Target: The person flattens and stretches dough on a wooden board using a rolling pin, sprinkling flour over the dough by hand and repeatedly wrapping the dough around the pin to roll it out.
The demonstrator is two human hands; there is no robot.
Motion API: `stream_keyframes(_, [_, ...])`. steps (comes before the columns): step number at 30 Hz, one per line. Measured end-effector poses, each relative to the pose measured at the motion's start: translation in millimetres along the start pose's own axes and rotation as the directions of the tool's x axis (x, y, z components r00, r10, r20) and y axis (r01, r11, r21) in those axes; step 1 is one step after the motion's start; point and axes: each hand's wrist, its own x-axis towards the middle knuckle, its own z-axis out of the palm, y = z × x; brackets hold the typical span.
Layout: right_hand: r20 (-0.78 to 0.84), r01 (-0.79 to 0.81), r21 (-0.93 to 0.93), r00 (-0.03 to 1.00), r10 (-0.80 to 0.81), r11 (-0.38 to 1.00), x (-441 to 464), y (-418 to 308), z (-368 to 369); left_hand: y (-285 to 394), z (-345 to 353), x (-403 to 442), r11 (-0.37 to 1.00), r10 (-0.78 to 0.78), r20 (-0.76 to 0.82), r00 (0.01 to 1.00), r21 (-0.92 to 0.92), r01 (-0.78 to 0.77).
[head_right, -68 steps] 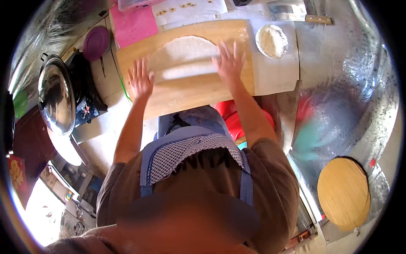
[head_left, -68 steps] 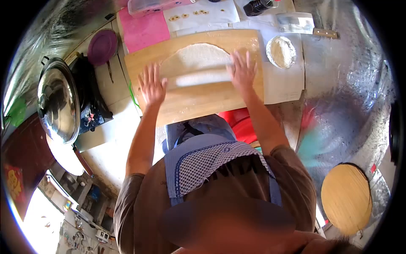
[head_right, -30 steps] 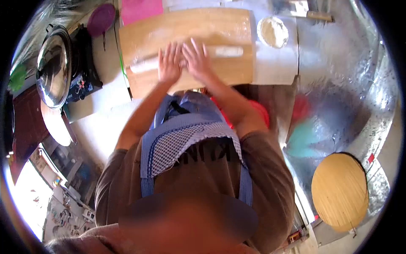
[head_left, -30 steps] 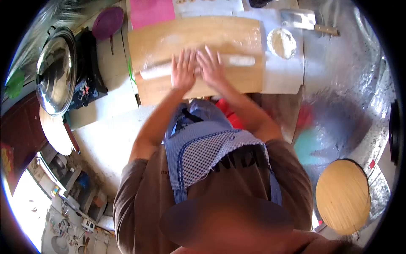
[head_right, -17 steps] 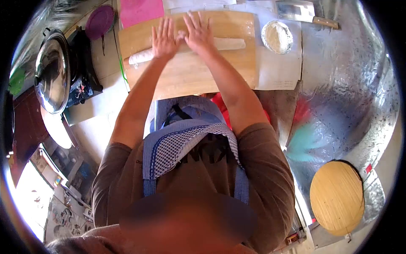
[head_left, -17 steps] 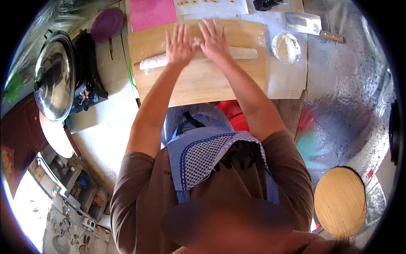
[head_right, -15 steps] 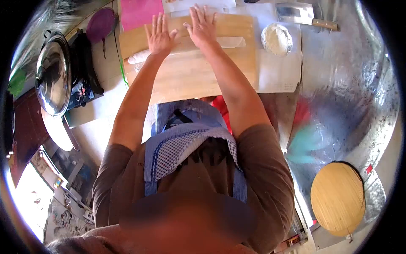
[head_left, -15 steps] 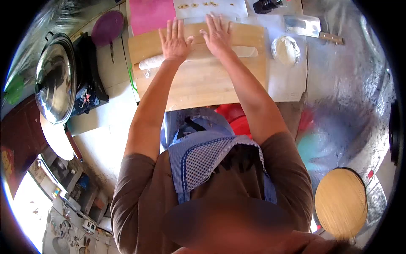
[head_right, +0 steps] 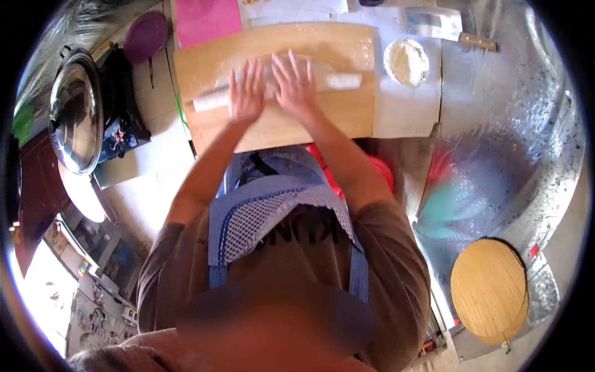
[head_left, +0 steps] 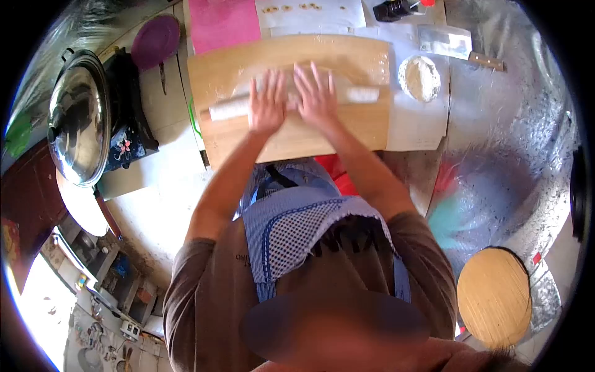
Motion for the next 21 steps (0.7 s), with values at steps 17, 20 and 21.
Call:
stream_keyframes(17, [-0.123,-0.262,-0.021,0.958,0.257,0.965,44.5,47.6,-8.3,-57.9,-10.9,39.0,0.985,-0.164,-0.116,0.980,0.035,0.169])
stream_keyframes(20, [-0.022,-0.146,-0.039,0.989,0.145,0.989,-18.4,34.0,-12.6,-39.6,-21.5,-18.9,0.998,-0.041,-0.020,0.999,0.036,0.041])
stream_keyframes(21, [-0.037,-0.138,-0.016,0.990,0.137,0.990,-38.9,24.8,-15.6,-33.2,-22.4,-39.0,0.999,-0.045,0.039,0.998,-0.023,0.046])
